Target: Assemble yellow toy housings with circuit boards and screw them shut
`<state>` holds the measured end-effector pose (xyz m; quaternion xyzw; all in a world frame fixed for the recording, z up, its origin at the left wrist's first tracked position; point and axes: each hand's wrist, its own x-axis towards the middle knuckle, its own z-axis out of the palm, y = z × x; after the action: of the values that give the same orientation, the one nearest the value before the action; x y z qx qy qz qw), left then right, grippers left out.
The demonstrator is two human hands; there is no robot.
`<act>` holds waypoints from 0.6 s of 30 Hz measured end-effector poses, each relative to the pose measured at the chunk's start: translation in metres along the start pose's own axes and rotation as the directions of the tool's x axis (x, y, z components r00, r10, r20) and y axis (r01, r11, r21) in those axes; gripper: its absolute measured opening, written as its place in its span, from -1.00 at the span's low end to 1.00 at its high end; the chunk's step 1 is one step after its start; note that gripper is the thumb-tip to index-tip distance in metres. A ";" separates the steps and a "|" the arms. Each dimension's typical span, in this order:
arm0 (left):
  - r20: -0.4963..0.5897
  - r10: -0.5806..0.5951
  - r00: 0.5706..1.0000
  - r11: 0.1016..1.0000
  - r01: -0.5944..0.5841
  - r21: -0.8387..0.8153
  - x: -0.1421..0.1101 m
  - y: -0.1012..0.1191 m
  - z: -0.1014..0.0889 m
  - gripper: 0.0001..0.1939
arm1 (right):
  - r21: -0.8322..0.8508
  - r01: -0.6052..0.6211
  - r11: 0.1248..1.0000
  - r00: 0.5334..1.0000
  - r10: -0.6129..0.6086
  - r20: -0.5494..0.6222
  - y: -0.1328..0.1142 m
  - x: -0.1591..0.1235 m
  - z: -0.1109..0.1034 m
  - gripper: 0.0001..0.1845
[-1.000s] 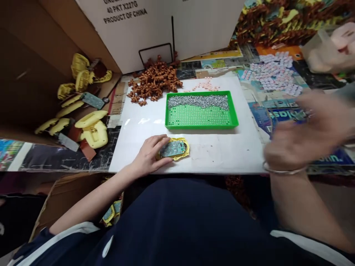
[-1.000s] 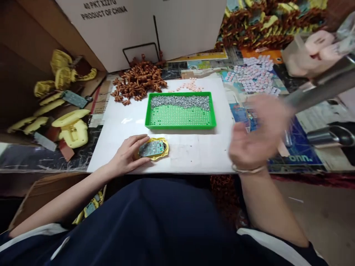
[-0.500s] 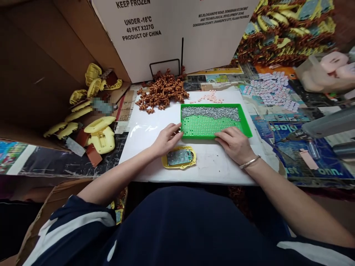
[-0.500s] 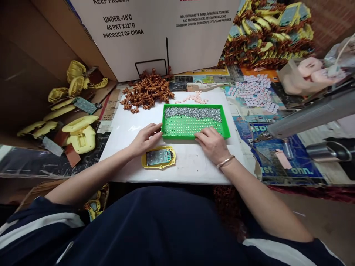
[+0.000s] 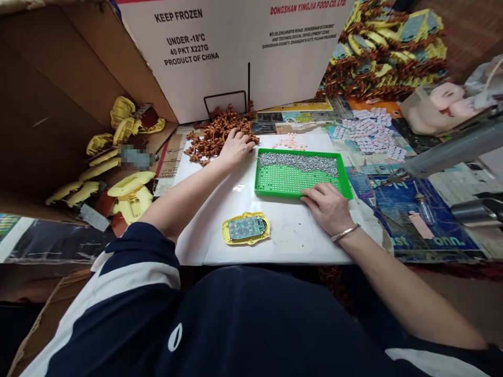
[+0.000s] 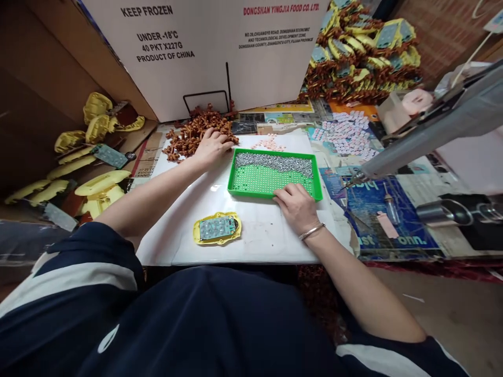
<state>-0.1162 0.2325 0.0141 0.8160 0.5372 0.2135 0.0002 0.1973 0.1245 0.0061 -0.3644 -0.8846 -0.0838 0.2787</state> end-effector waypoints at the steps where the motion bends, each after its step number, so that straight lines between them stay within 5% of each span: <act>1: 0.007 0.014 1.000 1.000 -0.014 -0.001 0.000 -0.002 0.002 -0.88 | -0.018 -0.003 1.000 1.000 0.003 0.001 0.000 0.000 -0.001 -0.75; 10: -0.178 0.155 0.972 0.988 -0.155 0.018 -0.052 0.004 -0.013 -0.78 | -0.043 -0.123 0.991 0.988 0.127 0.091 -0.014 -0.007 -0.006 -0.73; 13: -0.254 0.125 0.959 0.991 -0.109 0.074 -0.080 0.020 -0.030 -0.78 | -0.084 -0.101 0.991 0.992 0.107 0.072 -0.020 -0.009 -0.008 -0.73; 18: -0.225 0.128 0.966 0.992 -0.129 0.009 -0.133 0.064 -0.051 -0.80 | -0.116 -0.187 0.975 0.974 0.200 0.109 -0.018 -0.002 -0.005 -0.75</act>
<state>-0.1225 0.0772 0.0291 0.8197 0.4790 0.3057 -0.0722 0.1882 0.1082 0.0104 -0.4675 -0.8544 -0.0804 0.2123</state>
